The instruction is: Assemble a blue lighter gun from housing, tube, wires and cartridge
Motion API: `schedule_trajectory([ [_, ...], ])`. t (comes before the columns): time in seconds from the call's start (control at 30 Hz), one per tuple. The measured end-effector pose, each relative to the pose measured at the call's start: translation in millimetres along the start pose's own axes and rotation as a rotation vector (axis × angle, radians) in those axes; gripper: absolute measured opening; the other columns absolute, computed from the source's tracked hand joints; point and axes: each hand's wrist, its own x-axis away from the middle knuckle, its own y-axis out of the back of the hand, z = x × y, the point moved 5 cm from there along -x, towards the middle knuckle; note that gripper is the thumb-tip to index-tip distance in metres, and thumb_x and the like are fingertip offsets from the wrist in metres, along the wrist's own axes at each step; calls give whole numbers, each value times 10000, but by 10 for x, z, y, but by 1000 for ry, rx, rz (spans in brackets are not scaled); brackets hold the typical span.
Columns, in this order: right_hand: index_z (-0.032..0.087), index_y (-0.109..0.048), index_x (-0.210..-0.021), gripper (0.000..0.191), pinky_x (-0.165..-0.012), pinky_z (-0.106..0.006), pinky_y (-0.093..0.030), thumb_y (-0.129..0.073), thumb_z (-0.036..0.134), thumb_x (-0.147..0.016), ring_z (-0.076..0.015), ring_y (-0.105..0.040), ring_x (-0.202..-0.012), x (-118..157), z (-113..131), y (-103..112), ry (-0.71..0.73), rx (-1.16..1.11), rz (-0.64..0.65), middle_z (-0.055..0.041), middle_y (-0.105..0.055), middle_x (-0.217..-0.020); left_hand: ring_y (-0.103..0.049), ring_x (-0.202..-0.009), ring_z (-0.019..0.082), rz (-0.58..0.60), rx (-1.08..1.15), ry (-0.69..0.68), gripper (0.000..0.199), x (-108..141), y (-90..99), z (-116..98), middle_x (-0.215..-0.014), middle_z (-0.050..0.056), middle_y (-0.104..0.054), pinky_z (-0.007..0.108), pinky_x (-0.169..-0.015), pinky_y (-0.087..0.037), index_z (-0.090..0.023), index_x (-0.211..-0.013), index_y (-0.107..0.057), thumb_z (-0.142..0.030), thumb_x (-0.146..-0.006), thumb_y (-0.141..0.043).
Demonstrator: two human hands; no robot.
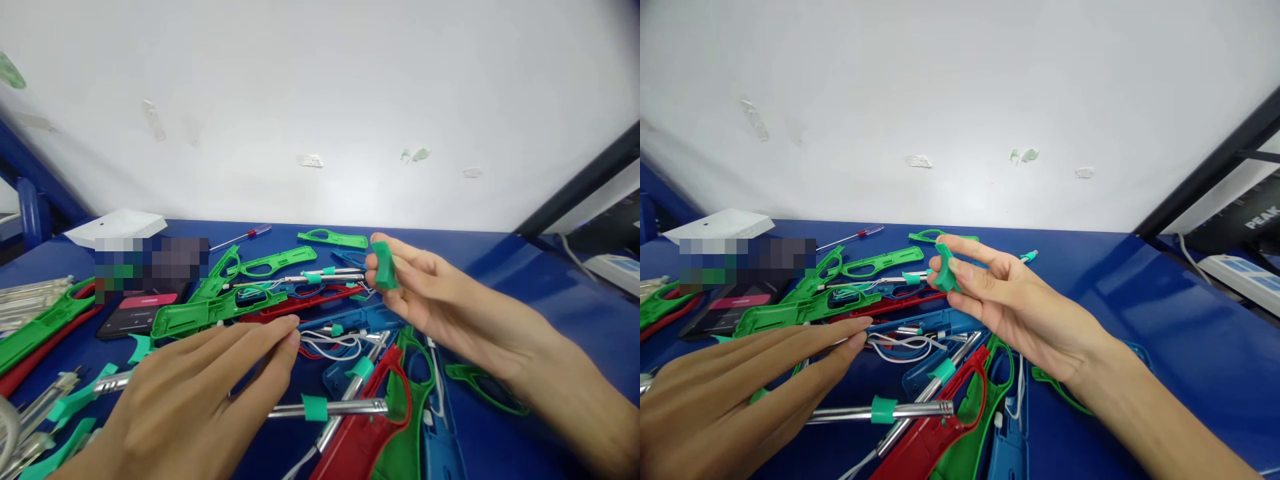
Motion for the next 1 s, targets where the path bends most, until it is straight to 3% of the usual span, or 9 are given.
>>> schedule_trajectory([
  [0.2,270,-881,-1254,376,-901,-112,-661,-998,227,-898,-63,-813,-946,6,-62,-19,-43,24,25,51,-865,-1049,-799,-1259,191,16,-12,-75,440,21,-12,15,-1403,61,-822,276,-1100,-635,-201,-1385,-745,-61,-1066,-478],
  [0.33,303,-909,-1135,333,-899,-121,-646,-1048,281,-833,-72,-790,-944,32,-61,-9,-19,77,-7,41,-839,-1027,-765,-1320,172,45,-25,-92,444,22,-30,36,-1436,65,-805,269,-1136,-603,-189,-1415,-721,-73,-1089,-444],
  [0.5,298,-895,-1029,360,-821,-135,-637,-1102,302,-735,-82,-749,-880,38,-34,43,36,188,-91,37,-801,-990,-818,-1219,197,9,-25,-63,439,8,-15,28,-1375,41,-837,273,-1059,-659,-225,-1376,-755,-90,-1068,-471],
  [0.6,280,-879,-989,330,-792,-145,-625,-1093,358,-749,-87,-721,-844,28,-10,32,56,259,-127,29,-784,-954,-833,-1188,205,7,-34,-46,441,2,-12,17,-1354,41,-846,285,-1043,-673,-234,-1360,-766,-71,-1060,-487],
  [0.77,282,-882,-940,295,-610,-119,-524,-1090,349,-741,-72,-617,-660,17,33,-43,89,364,-134,54,-715,-731,-845,-1164,210,0,-19,-33,440,6,-14,22,-1326,43,-856,291,-1035,-682,-256,-1361,-775,-82,-1072,-493],
  [0.9,356,-906,-1149,332,-624,-138,-529,-1029,379,-841,-68,-638,-646,38,49,-50,110,472,-138,51,-767,-784,-837,-1192,212,2,-4,-42,436,18,-21,22,-1347,57,-849,286,-1048,-672,-235,-1368,-768,-71,-1074,-491],
  [1.0,339,-922,-1032,230,-596,-150,-528,-1018,427,-843,-74,-658,-633,46,64,-48,123,554,-135,28,-786,-781,-836,-1196,211,9,-19,-45,456,24,-26,21,-1354,45,-848,293,-1048,-675,-244,-1377,-759,-63,-1068,-477],
])
